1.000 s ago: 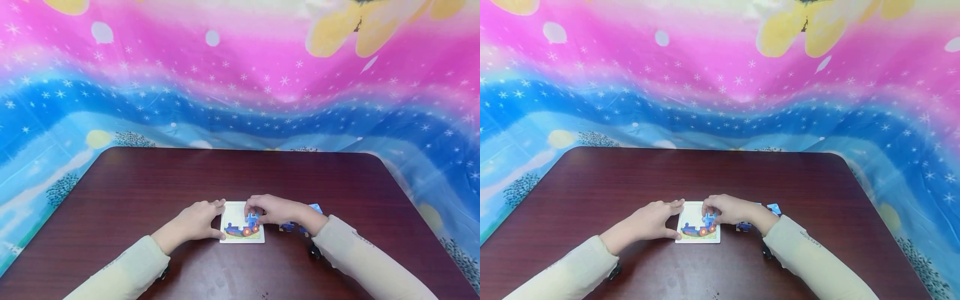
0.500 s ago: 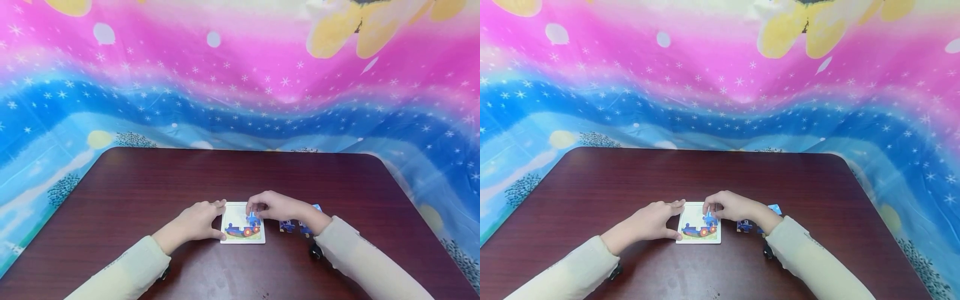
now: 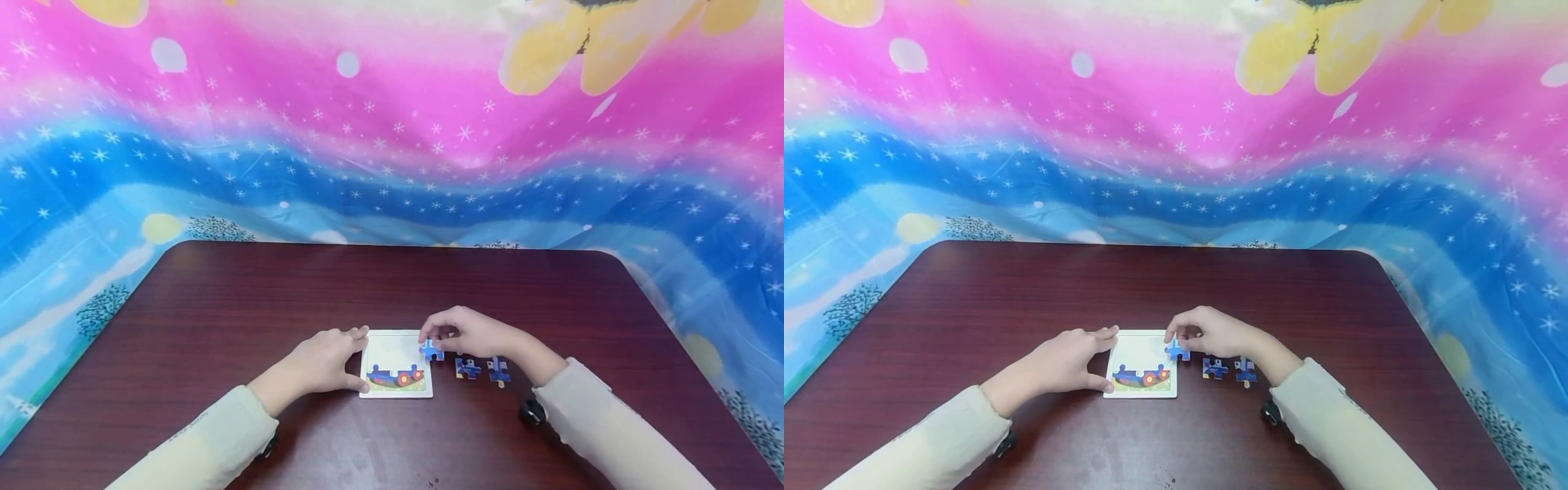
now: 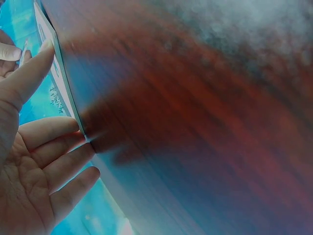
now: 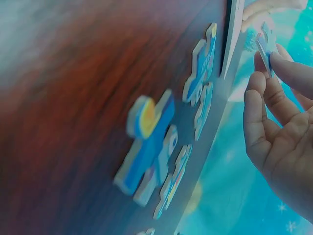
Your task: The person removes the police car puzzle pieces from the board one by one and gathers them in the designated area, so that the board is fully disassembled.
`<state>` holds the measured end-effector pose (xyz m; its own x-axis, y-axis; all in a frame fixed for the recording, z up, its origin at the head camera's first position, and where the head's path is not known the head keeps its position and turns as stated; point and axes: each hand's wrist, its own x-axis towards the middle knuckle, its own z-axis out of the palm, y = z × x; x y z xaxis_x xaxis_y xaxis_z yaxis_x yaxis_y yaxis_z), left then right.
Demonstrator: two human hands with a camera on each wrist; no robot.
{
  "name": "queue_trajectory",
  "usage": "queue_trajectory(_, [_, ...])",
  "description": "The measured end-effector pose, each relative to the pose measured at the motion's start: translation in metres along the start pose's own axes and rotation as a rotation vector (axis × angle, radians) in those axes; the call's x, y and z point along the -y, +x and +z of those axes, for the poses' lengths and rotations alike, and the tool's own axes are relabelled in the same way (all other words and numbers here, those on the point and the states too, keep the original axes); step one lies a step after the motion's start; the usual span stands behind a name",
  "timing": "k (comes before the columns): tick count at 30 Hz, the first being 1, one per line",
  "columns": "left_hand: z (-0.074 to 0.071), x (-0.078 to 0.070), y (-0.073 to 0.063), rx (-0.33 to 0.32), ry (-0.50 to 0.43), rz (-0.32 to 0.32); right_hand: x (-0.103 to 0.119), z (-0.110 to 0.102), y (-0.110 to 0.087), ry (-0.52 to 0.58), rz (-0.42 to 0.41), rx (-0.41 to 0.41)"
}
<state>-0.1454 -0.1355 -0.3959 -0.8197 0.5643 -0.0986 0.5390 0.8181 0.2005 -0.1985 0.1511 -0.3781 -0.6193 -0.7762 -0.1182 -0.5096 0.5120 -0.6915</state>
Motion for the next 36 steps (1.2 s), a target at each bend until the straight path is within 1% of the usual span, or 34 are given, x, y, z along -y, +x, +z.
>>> queue_trajectory(7, [0.0, 0.0, -0.001, -0.001, 0.0, 0.0, -0.009, -0.004, -0.017, -0.016, 0.013, -0.025])
queue_trajectory(15, [0.0, -0.001, -0.001, 0.001, 0.0, 0.006, -0.02, -0.011, -0.04, -0.001, 0.03, -0.053])
queue_trajectory(20, [0.0, -0.001, -0.002, -0.001, -0.001, 0.01, -0.023, -0.018, -0.057, -0.002, 0.046, -0.082])
queue_trajectory(27, [0.0, -0.001, -0.001, -0.006, -0.004, 0.007, -0.025, -0.026, -0.078, -0.021, 0.043, -0.121])
queue_trajectory(36, [-0.001, -0.002, 0.0, 0.01, -0.004, -0.001, -0.037, -0.031, -0.103, -0.059, 0.108, -0.18])
